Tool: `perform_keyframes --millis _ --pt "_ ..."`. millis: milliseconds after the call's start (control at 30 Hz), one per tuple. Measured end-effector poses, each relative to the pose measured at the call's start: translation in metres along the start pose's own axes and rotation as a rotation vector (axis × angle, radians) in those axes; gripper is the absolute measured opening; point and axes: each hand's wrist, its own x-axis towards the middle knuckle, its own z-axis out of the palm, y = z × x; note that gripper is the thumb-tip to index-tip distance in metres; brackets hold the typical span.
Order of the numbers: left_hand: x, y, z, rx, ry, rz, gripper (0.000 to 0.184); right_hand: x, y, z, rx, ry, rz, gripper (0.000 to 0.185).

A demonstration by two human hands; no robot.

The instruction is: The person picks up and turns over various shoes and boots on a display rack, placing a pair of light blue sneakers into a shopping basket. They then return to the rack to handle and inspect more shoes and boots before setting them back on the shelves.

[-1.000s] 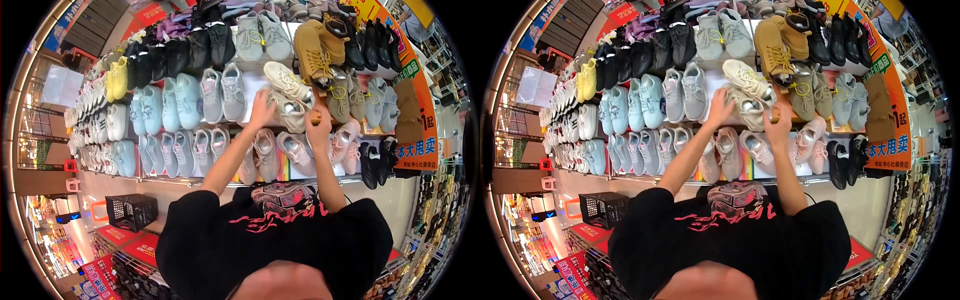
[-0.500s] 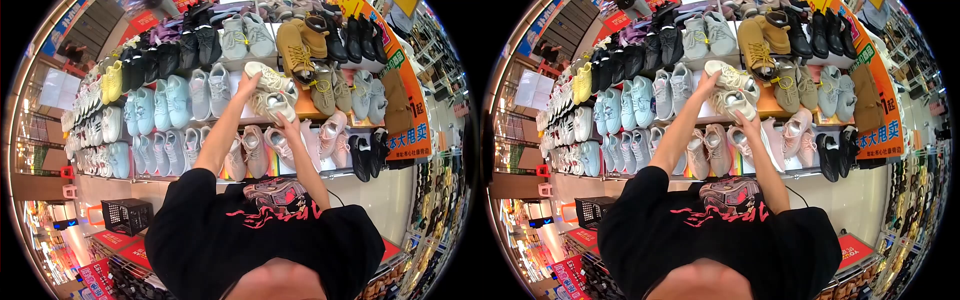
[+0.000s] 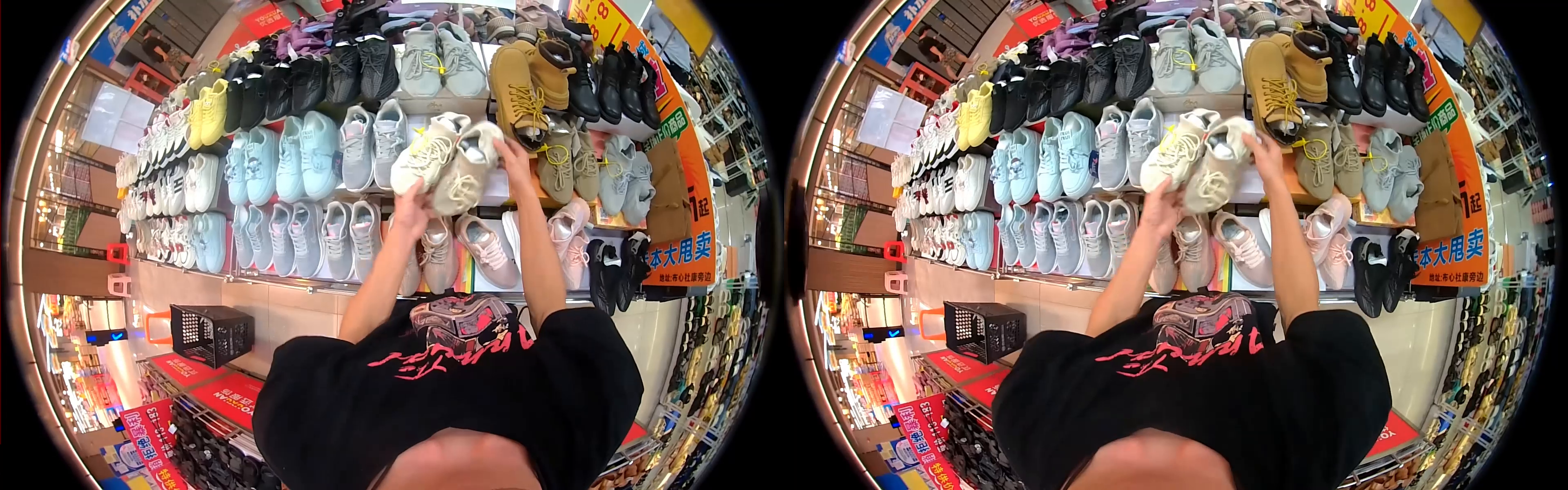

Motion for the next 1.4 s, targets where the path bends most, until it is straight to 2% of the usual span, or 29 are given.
perform_keyframes --millis 67,100,133,200,267,333,367,400,467,533,600,633,733,800,867,900,933,1000,1033,1133,1167,1300,1367,1400 --pt "0.003 -0.024 0.008 0.158 0.033 0.176 0.045 0.022 0.015 0.011 -0.041 0.05 -0.074 0.079" --pt "0.002 -0.032 0.01 0.231 0.048 0.191 0.05 0.028 0.03 0.015 -0.233 0.056 -0.085 0.083" --pt "-0.001 -0.035 0.006 0.232 0.044 0.186 0.05 0.028 0.033 0.02 -0.426 0.062 -0.095 0.087" --pt "-0.003 -0.035 0.0 0.259 -0.014 -0.032 0.054 0.01 0.038 0.023 -0.527 0.05 -0.152 0.088" --pt "-0.013 -0.024 0.001 0.324 0.027 0.008 0.055 -0.019 0.036 0.026 -0.693 0.025 -0.208 0.093" --pt "-0.012 -0.014 -0.007 0.235 0.104 0.082 0.06 -0.044 0.037 0.033 -0.696 0.001 -0.242 0.098" --pt "-0.01 -0.008 -0.008 0.309 0.12 0.071 0.047 -0.052 0.038 0.035 -0.698 -0.026 -0.272 0.102" --pt "-0.006 -0.008 -0.01 0.311 0.122 0.064 0.047 -0.054 0.045 0.036 -0.699 -0.024 -0.265 0.102" --pt "0.004 -0.008 -0.013 0.29 0.048 0.089 0.041 -0.051 0.059 0.042 -0.806 0.077 -0.395 0.107" --pt "0.006 -0.011 -0.011 0.259 0.086 0.087 0.038 -0.047 0.05 0.049 -0.778 0.087 -0.42 0.104" --pt "0.008 -0.013 -0.01 0.268 0.042 0.127 0.042 -0.037 0.048 0.052 -0.783 0.112 -0.452 0.1" --pt "0.012 -0.019 -0.012 0.237 0.099 0.142 0.045 -0.033 0.046 0.051 -0.688 0.167 -0.294 0.094" --pt "0.03 -0.035 -0.022 0.182 0.097 0.167 0.047 -0.028 0.042 0.045 -0.725 0.249 -0.434 0.088" --pt "0.04 -0.039 -0.026 0.168 0.068 0.183 0.048 -0.026 0.041 0.037 -0.646 0.257 -0.432 0.08" --pt "0.046 -0.032 -0.027 0.379 0.117 0.173 0.046 -0.016 0.055 0.025 -0.715 0.291 -0.448 0.077" --pt "0.033 -0.02 -0.014 0.607 0.152 0.245 0.052 -0.015 0.062 0.021 -0.712 0.281 -0.411 0.076" --pt "0.027 -0.015 -0.011 0.601 0.15 0.247 0.052 -0.017 0.062 0.021 -0.716 0.279 -0.416 0.076" --pt "0.018 -0.01 -0.006 1.316 0.339 0.644 0.062 -0.03 0.065 0.025 -0.727 0.269 -0.416 0.08" --pt "0.023 -0.014 -0.007 1.335 0.27 0.829 0.079 -0.037 0.067 0.027 -0.665 0.213 -0.441 0.087" --pt "0.019 -0.018 0.013 1.508 0.256 0.881 0.089 -0.057 0.067 0.035 -0.774 0.178 -0.511 0.102" --pt "0.023 -0.014 0.017 1.468 0.23 0.757 0.1 -0.059 0.068 0.036 -0.776 0.175 -0.507 0.102" --pt "0.038 -0.027 0.011 1.437 0.225 0.779 0.099 -0.057 0.068 0.034 -0.797 0.156 -0.495 0.11" --pt "0.044 -0.037 0.01 1.575 0.266 0.968 0.095 -0.051 0.066 0.031 -0.782 0.144 -0.484 0.111" --pt "0.043 -0.035 0.014 1.577 0.264 0.97 0.095 -0.045 0.065 0.027 -0.752 0.126 -0.479 0.111"
